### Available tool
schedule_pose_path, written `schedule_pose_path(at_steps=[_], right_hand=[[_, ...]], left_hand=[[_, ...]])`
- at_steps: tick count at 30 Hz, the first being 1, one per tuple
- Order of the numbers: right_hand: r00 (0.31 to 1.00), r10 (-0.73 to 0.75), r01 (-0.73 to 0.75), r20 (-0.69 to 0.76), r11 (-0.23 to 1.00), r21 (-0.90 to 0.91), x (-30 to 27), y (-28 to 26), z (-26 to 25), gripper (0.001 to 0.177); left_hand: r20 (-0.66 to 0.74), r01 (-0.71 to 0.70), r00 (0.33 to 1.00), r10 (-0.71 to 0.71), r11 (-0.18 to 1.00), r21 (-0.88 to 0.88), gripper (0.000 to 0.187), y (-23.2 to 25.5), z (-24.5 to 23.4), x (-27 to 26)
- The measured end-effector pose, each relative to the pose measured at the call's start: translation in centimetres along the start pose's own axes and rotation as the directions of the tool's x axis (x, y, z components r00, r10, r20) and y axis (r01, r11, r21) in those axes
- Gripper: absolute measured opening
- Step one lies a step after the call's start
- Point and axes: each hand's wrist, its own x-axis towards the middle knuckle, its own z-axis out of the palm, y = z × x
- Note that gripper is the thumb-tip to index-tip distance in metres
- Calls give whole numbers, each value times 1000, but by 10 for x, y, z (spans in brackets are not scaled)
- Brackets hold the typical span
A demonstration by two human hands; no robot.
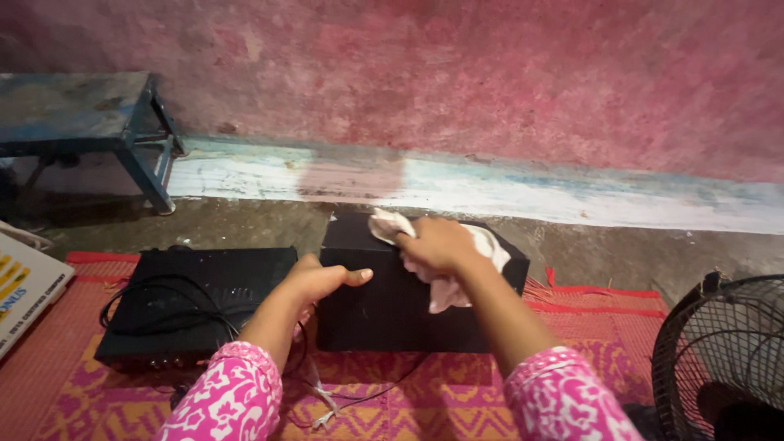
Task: The person wipes the exterior surfaces of a black electronic device, likely a speaker or amplifier, using a white cloth. They systematically clean the top, sides, and front of the device while sitting on a mat on the floor.
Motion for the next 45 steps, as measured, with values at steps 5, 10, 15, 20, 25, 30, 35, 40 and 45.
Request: schedule_pose_path(at_steps=[5,10,15,20,25,30,35,40,45], right_hand=[[950,310,-310,44,951,-15,8,80,-14,57],[954,283,-293,-103,950,-107,7,141,-27,53],[983,171,-180,-69,968,-177,34,74,-4,48],[1000,-1,3,24,998,-67,45,-37,28,52],[986,-164,165,-25,986,29,42,-71,47,48],[992,119,-121,29,990,70,42,16,22,49],[968,238,-245,-72,963,-113,15,109,-9,48],[981,164,-178,-102,974,-143,29,56,12,49],[968,-173,146,-180,977,-156,27,-88,66,43]], left_hand=[[-44,-41,998,40,999,-10,75,-2,-2,0],[-43,-82,996,83,997,4,72,1,-3,-6],[-73,-69,995,71,997,29,69,2,-1,-6],[-36,-137,990,137,991,9,52,-10,3,5],[-18,-194,981,194,981,-3,43,-18,3,13],[-29,-107,994,107,994,6,61,-8,-1,1],[-94,-78,992,82,996,53,74,1,-3,-12],[-76,-74,994,78,996,55,69,-2,-2,-7],[-11,-242,970,242,970,16,55,-22,6,23]])
